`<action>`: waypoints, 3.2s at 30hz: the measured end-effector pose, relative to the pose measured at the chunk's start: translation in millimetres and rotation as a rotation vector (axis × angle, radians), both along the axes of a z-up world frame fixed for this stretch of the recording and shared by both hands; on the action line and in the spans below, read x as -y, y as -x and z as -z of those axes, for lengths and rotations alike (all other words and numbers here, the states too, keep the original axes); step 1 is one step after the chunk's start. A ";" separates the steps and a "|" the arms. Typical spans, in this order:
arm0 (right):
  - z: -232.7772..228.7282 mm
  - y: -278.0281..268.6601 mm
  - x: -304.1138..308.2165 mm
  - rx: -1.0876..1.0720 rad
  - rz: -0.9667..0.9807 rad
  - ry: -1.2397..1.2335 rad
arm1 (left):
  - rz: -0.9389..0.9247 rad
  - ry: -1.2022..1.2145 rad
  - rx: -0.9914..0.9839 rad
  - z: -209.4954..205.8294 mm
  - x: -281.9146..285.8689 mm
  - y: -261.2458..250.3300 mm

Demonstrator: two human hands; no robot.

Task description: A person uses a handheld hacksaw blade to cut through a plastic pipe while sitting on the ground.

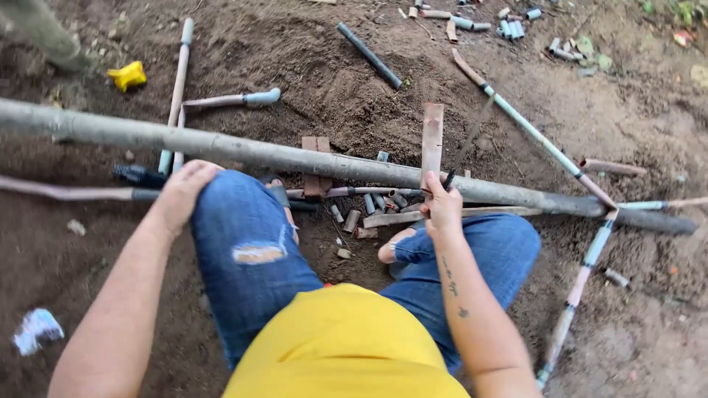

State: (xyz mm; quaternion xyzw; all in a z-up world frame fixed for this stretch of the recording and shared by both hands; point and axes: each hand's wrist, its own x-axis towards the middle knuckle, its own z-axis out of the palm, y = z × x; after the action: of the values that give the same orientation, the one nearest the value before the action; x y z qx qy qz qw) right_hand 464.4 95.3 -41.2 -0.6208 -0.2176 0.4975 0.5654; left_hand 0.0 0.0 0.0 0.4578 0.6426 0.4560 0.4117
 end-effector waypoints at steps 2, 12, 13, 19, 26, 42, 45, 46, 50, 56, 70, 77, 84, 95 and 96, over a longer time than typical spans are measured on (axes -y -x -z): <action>-1.6 -9.2 4.0 0.164 -0.039 -0.055 | 0.067 0.059 -0.032 8.5 -34.0 4.3; -104.5 9.2 -44.7 0.671 -0.391 -0.465 | 0.381 -0.287 -0.582 -35.6 -134.6 -73.0; -105.9 9.2 -51.8 0.681 -0.393 -0.477 | 0.372 -0.299 -0.576 -35.1 -137.5 -80.5; -112.3 4.2 -97.5 0.653 -0.471 -0.551 | 0.248 -0.802 -0.939 -46.0 -174.6 -118.5; -98.7 -13.2 -134.7 0.442 -0.469 -0.579 | 0.690 -0.109 -0.639 -66.7 -240.6 -181.8; -52.8 -42.5 -148.0 0.444 -0.144 -0.576 | 0.752 0.044 -0.595 -48.1 -296.1 -242.3; -50.3 -36.9 -131.3 0.382 -0.231 -0.422 | 0.636 -0.139 -0.850 -36.5 -315.7 -228.5; -50.6 -32.4 -122.5 0.386 -0.240 -0.429 | 0.624 -0.143 -0.847 -27.8 -318.7 -228.0; -32.2 -17.6 -79.3 0.301 -0.345 -0.342 | 0.367 -0.539 -1.065 -1.6 -318.9 -225.1; -17.5 7.4 -38.9 0.111 -0.540 -0.191 | 0.312 -0.562 -1.174 -32.9 -297.7 -211.2; -15.3 31.8 -20.1 0.000 -0.581 -0.183 | 0.460 -0.352 -1.070 -65.4 -279.4 -216.6; -24.5 27.7 -22.3 -0.080 -0.548 -0.130 | 0.438 -0.475 -1.026 -58.4 -276.2 -231.3; -45.6 37.1 -15.8 -0.155 -0.448 -0.098 | 0.414 -0.542 -1.092 -40.2 -272.7 -241.0; -45.0 35.8 -40.3 -0.432 -0.248 -0.022 | 0.809 -0.174 -1.242 -39.9 -263.5 -270.9; -44.5 35.6 -42.5 -0.438 -0.229 -0.043 | 0.762 -0.256 -1.081 -34.5 -260.1 -272.2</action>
State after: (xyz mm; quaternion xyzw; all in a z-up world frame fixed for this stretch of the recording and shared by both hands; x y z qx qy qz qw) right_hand 428.8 137.8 3.3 -0.4571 -0.1694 0.6764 0.5521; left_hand 272.2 260.1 34.5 0.8616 0.4929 0.0582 0.1065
